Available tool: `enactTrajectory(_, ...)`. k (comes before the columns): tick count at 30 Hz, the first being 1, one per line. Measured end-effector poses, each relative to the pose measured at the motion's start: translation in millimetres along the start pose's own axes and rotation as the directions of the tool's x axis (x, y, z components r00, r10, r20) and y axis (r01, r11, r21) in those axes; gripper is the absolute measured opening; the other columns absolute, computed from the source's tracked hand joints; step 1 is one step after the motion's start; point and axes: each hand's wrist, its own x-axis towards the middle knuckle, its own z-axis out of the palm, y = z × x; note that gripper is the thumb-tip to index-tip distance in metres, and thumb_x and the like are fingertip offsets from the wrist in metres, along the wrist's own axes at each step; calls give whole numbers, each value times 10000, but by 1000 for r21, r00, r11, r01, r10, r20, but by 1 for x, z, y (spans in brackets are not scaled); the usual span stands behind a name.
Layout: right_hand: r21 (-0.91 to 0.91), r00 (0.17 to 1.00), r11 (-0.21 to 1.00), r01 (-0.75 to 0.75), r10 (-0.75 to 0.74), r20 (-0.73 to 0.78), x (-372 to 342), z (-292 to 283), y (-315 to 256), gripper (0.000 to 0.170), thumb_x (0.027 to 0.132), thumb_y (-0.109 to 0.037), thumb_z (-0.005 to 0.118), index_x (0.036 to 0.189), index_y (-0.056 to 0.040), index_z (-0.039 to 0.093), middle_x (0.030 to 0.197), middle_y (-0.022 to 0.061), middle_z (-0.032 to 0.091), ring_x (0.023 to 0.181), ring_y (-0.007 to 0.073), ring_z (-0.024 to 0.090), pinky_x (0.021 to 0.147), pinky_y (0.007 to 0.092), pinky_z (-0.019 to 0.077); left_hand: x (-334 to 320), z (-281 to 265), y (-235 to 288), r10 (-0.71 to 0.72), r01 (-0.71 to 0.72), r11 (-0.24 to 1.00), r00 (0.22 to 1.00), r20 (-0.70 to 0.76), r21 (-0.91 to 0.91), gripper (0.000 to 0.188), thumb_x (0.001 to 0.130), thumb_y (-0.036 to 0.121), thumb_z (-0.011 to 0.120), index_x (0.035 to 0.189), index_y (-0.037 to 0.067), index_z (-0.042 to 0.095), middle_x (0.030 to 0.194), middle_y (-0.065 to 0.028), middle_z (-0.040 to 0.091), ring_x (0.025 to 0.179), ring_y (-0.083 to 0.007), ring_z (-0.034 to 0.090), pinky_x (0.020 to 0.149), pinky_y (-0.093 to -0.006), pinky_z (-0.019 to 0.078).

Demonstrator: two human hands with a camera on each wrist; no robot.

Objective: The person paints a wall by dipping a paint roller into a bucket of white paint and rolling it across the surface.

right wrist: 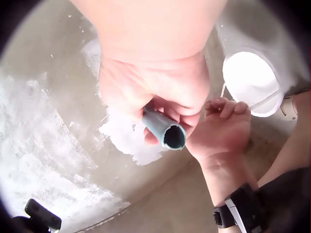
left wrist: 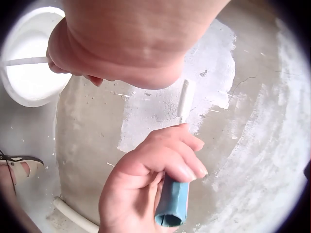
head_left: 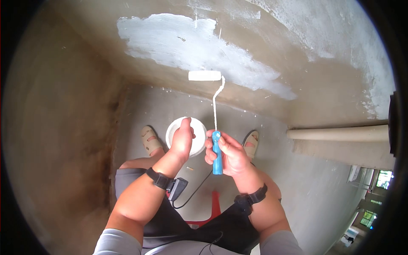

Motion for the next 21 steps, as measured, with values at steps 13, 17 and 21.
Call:
enactTrajectory(13,-60,981,983,174,-167,101,35,38,-2,386,1078,-222,473,1454,-137,445,994,103,560,811,189,535,670,340,457,-13,-15,-15,68,-76,987,996,64,145,537,952,561,435,861,57,596,889,-79,577,773,-188,475,674,-328,394)
enactTrajectory(17,-82,978,981,178,-167,122,51,36,3,396,1083,-199,459,1468,-111,434,980,114,565,784,172,528,647,312,444,5,-20,-41,60,-82,989,983,174,125,540,939,572,428,857,68,603,884,-43,593,785,-154,479,708,-309,400)
enactTrajectory(21,-229,983,956,182,-181,26,66,41,8,391,1079,-194,473,1432,-27,456,978,125,587,733,151,527,617,294,439,-4,-23,-33,129,-172,978,944,304,120,564,1014,484,368,1020,7,670,1056,-127,683,1027,-226,615,972,-347,440)
